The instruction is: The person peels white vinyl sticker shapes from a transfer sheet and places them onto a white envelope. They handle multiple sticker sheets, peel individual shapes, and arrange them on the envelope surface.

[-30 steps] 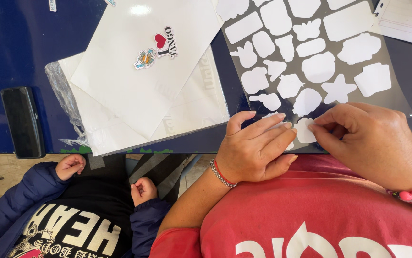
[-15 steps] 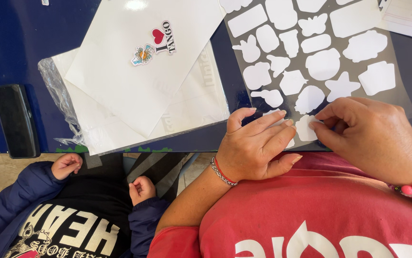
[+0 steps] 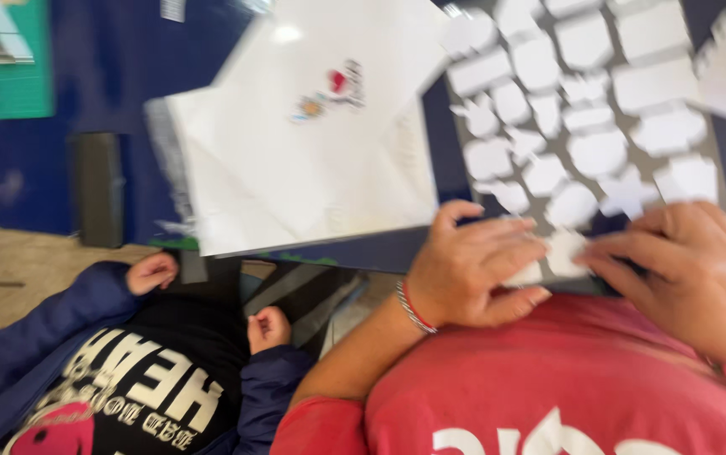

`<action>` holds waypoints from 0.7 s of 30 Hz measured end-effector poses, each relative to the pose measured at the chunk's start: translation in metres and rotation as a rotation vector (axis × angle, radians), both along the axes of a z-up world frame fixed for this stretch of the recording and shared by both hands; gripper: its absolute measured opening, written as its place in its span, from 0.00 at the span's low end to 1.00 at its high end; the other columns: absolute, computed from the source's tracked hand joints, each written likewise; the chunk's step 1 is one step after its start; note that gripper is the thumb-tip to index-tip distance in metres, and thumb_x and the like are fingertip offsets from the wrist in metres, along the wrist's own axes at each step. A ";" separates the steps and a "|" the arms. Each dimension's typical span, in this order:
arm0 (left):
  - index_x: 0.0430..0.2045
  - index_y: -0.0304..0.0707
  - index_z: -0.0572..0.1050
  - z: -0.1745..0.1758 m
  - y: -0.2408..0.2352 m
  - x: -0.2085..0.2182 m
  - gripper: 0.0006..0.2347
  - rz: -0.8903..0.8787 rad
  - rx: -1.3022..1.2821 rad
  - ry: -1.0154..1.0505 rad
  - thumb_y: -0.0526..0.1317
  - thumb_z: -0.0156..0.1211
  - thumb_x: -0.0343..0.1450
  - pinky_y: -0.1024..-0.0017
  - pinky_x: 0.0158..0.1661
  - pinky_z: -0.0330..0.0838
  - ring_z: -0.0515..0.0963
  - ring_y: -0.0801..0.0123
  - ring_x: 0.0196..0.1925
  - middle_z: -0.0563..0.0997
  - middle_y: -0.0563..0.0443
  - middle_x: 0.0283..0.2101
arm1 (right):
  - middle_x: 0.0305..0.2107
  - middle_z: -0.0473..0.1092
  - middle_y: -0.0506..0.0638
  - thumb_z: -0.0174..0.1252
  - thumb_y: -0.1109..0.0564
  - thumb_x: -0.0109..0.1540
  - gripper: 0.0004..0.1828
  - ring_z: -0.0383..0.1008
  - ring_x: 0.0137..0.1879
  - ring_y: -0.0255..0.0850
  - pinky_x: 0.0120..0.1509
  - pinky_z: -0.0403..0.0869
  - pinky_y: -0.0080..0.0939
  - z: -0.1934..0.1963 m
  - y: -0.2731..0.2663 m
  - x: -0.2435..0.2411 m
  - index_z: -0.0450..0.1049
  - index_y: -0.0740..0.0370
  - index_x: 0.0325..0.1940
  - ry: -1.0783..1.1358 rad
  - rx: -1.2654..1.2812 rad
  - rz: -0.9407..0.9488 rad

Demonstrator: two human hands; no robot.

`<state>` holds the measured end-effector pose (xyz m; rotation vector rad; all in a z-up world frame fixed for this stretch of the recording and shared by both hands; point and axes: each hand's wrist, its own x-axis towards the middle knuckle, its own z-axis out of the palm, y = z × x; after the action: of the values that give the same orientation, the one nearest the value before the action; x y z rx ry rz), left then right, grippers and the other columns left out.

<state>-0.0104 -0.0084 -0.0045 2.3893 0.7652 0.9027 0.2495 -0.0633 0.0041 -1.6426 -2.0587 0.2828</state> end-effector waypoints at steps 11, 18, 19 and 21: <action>0.50 0.39 0.77 0.021 0.073 -0.064 0.10 0.356 -0.065 -0.154 0.35 0.59 0.75 0.66 0.56 0.76 0.83 0.58 0.55 0.82 0.48 0.53 | 0.28 0.71 0.48 0.77 0.50 0.42 0.18 0.70 0.34 0.41 0.37 0.68 0.41 -0.076 0.008 0.018 0.83 0.54 0.32 0.075 0.093 0.019; 0.50 0.38 0.76 -0.002 0.281 -0.167 0.13 0.883 0.037 0.186 0.36 0.56 0.72 0.57 0.57 0.70 0.77 0.47 0.58 0.78 0.40 0.58 | 0.31 0.73 0.50 0.74 0.50 0.44 0.18 0.72 0.35 0.41 0.40 0.70 0.41 -0.117 0.045 0.046 0.83 0.55 0.36 0.065 0.251 0.172; 0.52 0.39 0.75 -0.007 0.299 -0.178 0.14 0.946 -0.035 0.238 0.37 0.55 0.73 0.57 0.58 0.70 0.76 0.50 0.61 0.78 0.44 0.60 | 0.31 0.73 0.50 0.74 0.50 0.45 0.18 0.73 0.35 0.41 0.40 0.71 0.41 -0.116 0.048 0.043 0.83 0.56 0.36 0.087 0.255 0.159; 0.55 0.41 0.74 -0.014 0.331 -0.191 0.15 1.019 -0.101 0.359 0.38 0.53 0.73 0.56 0.60 0.69 0.72 0.53 0.66 0.74 0.46 0.64 | 0.31 0.73 0.50 0.73 0.51 0.46 0.17 0.73 0.35 0.41 0.41 0.71 0.41 -0.104 0.058 0.040 0.83 0.56 0.37 0.109 0.278 0.131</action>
<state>-0.2010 0.3221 -0.0186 2.0130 2.2027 0.7183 0.2891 -0.0054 -0.1000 -1.3025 -2.0230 0.1202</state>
